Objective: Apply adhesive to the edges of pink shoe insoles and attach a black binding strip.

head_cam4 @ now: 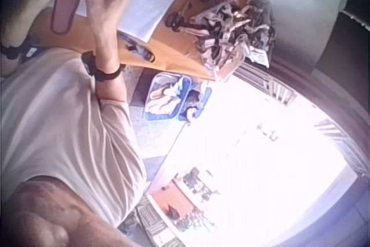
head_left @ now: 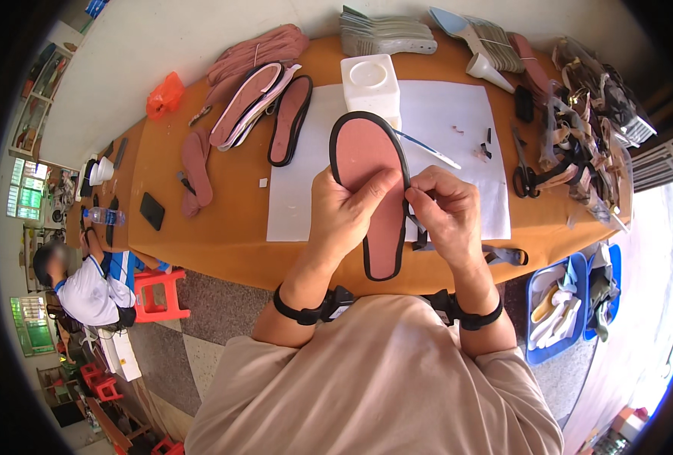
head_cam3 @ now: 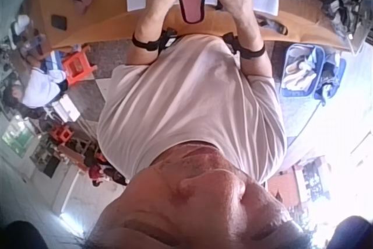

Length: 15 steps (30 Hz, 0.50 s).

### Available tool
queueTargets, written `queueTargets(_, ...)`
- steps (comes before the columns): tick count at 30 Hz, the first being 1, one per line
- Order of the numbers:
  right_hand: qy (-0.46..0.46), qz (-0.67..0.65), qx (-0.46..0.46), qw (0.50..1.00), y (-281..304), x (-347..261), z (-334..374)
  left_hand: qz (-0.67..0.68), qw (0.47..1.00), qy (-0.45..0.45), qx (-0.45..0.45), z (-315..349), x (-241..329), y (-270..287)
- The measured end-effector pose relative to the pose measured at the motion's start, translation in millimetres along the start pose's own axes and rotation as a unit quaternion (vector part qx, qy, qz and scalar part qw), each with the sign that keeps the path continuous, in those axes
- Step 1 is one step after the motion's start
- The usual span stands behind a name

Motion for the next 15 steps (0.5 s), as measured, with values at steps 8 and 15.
queueTargets(8,0.115,0.029,0.025,0.993,2.9,-8.9,-4.7,-0.076,0.991,-0.043,-0.106,-2.5,11.2,-3.9)
queueTargets(15,0.132,0.067,0.014,0.989,2.9,-14.4,-5.3,-0.053,0.993,-0.034,-0.100,-1.6,9.0,-3.9)
Point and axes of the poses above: each hand's wrist, its own z-axis away from the middle knuckle, its own y-axis out of the back of the hand, x = y × z, the point moved 4 cm from there along -z, towards the middle knuckle, and after that the axes turned 5 degrees about x, right-handed, at the moved point
